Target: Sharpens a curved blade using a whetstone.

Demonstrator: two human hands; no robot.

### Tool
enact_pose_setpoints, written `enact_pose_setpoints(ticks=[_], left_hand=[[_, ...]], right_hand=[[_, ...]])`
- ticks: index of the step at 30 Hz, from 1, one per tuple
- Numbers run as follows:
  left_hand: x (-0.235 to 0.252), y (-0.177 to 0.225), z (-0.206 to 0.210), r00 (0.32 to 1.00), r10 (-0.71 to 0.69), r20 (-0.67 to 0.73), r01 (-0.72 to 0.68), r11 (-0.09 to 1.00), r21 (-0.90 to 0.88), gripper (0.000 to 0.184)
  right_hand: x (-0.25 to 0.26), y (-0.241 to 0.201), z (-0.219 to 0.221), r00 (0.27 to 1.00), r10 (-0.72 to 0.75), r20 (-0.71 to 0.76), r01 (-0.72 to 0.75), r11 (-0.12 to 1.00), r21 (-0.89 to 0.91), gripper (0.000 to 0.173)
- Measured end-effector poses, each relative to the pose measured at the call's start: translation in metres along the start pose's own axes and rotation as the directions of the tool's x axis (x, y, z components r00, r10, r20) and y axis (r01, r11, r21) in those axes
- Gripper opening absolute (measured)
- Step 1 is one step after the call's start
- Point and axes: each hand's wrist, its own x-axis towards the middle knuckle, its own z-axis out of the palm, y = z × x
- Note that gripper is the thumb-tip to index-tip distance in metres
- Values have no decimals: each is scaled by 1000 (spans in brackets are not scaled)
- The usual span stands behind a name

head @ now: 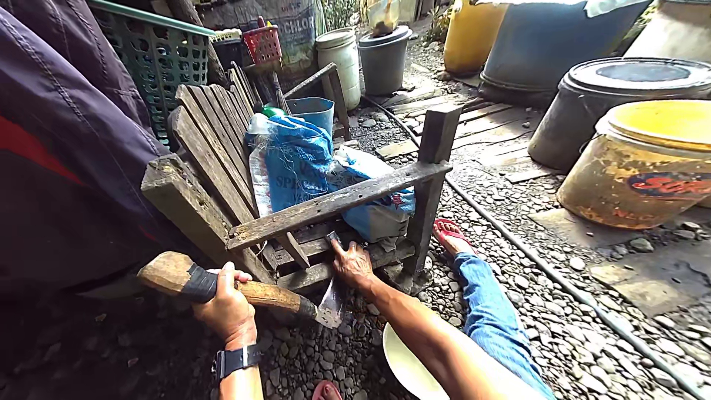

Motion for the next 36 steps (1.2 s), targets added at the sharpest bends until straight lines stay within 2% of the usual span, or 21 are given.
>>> enact_pose_setpoints(ticks=[4,15,20,26,30,36], left_hand=[[3,-4,10,1000,-29,-12,29,999,-43,15],[-6,-12,11,999,-12,-34,15,996,84,11],[-10,-8,14,1000,4,29,-6,995,96,9],[-10,9,22,998,6,60,-6,1000,9,12],[-1,17,16,1000,11,10,-10,998,-63,15],[-9,-3,22,999,53,6,-53,997,-50,13]], right_hand=[[14,12,-21,999,-50,18,51,997,-58,55],[1,23,-1,997,-63,47,65,997,-49,53],[-31,39,17,965,-255,63,260,962,-89,51],[-15,25,6,987,-158,-10,158,987,-20,51],[-5,18,-10,951,-242,-191,238,970,-44,48],[13,21,-11,986,-167,-18,167,986,-27,50]])
